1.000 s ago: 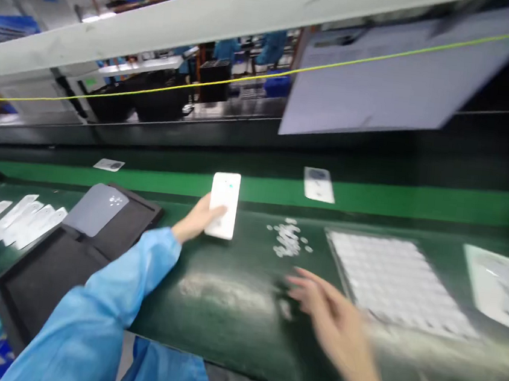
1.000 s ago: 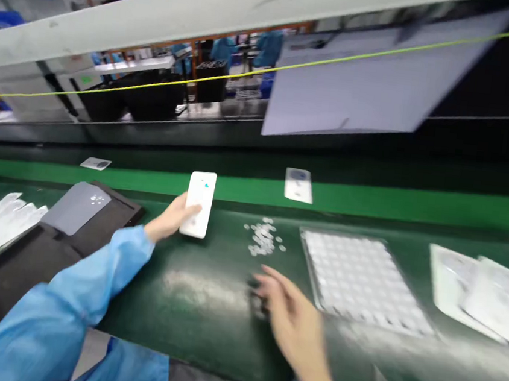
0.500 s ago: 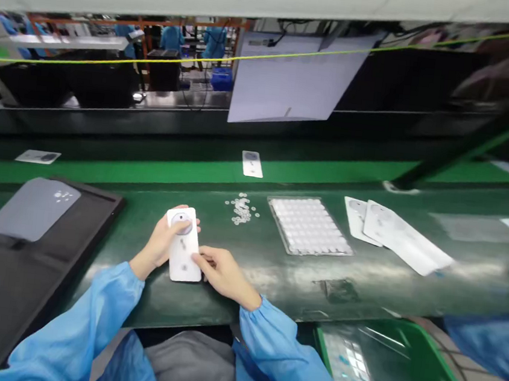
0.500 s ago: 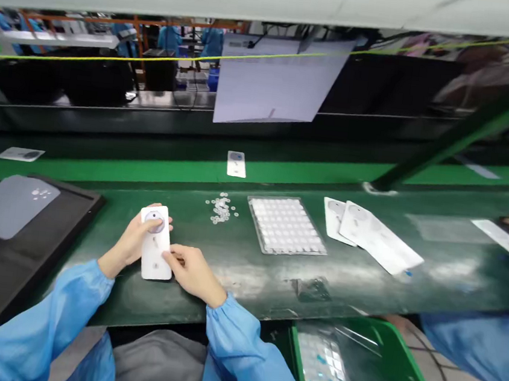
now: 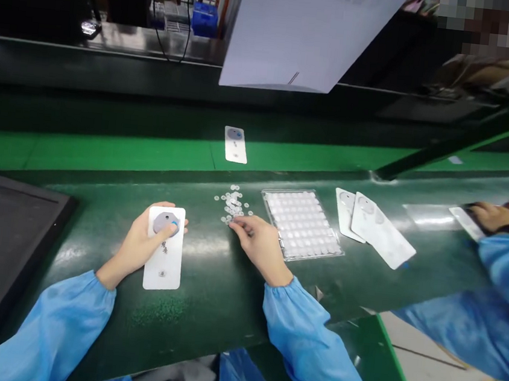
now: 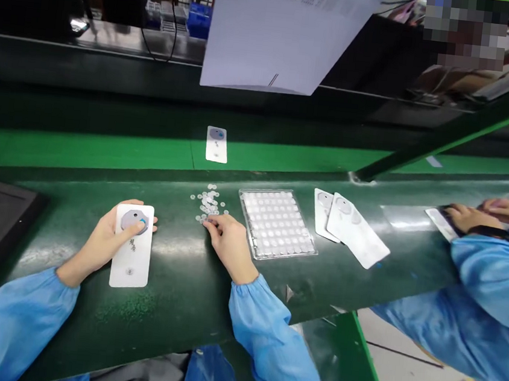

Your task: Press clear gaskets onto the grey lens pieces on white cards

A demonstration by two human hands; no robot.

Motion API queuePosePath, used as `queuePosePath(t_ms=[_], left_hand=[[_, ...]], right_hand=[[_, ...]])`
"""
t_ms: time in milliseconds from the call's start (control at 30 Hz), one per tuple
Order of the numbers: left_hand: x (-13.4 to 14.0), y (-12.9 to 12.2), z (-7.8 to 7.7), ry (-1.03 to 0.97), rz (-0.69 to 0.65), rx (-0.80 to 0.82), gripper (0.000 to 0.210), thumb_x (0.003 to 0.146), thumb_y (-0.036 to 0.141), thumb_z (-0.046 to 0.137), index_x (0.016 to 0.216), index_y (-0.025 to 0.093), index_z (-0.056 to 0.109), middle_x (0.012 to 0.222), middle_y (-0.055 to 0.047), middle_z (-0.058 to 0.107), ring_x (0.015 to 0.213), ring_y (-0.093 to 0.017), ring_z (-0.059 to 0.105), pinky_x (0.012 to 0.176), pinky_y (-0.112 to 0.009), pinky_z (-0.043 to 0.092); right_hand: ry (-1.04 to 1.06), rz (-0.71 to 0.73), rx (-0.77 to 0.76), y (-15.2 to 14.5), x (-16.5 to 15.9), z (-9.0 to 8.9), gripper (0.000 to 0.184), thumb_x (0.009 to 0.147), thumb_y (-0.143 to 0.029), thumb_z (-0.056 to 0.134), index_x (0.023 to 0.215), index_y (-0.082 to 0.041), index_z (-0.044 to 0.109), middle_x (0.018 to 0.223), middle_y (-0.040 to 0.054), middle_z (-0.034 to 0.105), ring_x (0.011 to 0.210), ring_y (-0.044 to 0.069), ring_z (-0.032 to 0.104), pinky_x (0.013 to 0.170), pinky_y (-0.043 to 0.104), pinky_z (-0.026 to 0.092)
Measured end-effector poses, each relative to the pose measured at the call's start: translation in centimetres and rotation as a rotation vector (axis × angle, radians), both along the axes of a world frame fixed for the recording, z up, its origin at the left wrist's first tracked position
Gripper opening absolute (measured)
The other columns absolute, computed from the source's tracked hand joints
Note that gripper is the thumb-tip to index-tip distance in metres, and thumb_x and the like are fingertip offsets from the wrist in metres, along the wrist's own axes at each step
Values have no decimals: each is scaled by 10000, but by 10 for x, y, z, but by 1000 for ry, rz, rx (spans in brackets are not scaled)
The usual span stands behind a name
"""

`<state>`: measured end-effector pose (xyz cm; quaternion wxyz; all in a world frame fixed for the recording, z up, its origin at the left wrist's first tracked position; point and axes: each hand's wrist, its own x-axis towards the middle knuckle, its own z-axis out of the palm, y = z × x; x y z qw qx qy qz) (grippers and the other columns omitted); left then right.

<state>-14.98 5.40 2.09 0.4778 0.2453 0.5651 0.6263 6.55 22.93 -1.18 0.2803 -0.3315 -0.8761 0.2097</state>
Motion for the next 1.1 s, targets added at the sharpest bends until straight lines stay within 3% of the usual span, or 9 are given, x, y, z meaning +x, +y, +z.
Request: queuePosePath(t_ms=[67,200,300,400,500,600,667,833,1100], left_hand=[[0,-1,-2,23,-5,6,613,797,397,845,1277,189,526,1105,-144,765,982,-313,763,735,-349,618],[0,-2,-3,15,-17,19,637,793,377,851,1306,196,519,1133,-149,759,999,-314,758,768,-367,619],[0,-3,-4,-25,-33,44,627,804,359,841,1314,202,512,1134,-142,752,997,-304,756,767,-363,619],[1,-4,-8,15,-40,50,593,832,363,811,1326,201,526,1114,-133,745,972,-287,750,762,-356,612],[1,-6,-12,129,-51,34,564,866,376,771,1354,204,548,1039,-102,738,870,-241,727,710,-317,584],[1,-8,-14,245,-59,22,578,891,371,741,1412,219,542,963,-57,714,766,-186,670,659,-271,540],[2,-9,-14,286,-50,23,605,901,363,727,1454,230,520,972,-44,704,759,-175,647,669,-265,532],[3,-10,-16,350,-75,37,607,917,348,698,1482,233,508,1037,-54,712,824,-203,654,750,-300,544],[3,-11,-14,364,-98,32,617,920,330,683,1494,213,489,1134,-74,706,867,-208,659,779,-306,546]], right_hand=[[-13,2,0,4,-1,0,244,972,-374,620,936,-188,774,778,71,730,641,204,656,664,336,552],[-100,109,16,13,0,8,275,991,-350,559,874,-204,760,826,88,754,739,237,705,707,349,550],[-131,74,-11,15,-2,18,268,984,-337,537,845,-202,723,751,68,738,641,221,683,641,331,527],[-62,-15,22,6,-12,30,194,959,-318,578,881,-188,698,729,47,702,553,180,619,571,308,497],[44,110,25,-16,-32,36,152,978,-299,596,977,-197,709,873,64,728,653,178,641,605,309,532],[109,362,-8,-41,-53,34,188,1018,-263,569,1108,-230,731,1008,73,732,855,192,696,737,314,592],[103,424,-3,-53,-62,29,229,1030,-254,559,1175,-250,736,1046,76,715,916,193,704,770,308,604],[95,364,62,-60,-66,17,225,1031,-238,563,1125,-260,766,1000,66,703,811,163,696,699,283,602],[84,390,54,-64,-70,21,172,1040,-200,530,1059,-225,700,1004,72,712,902,186,702,769,304,596]])
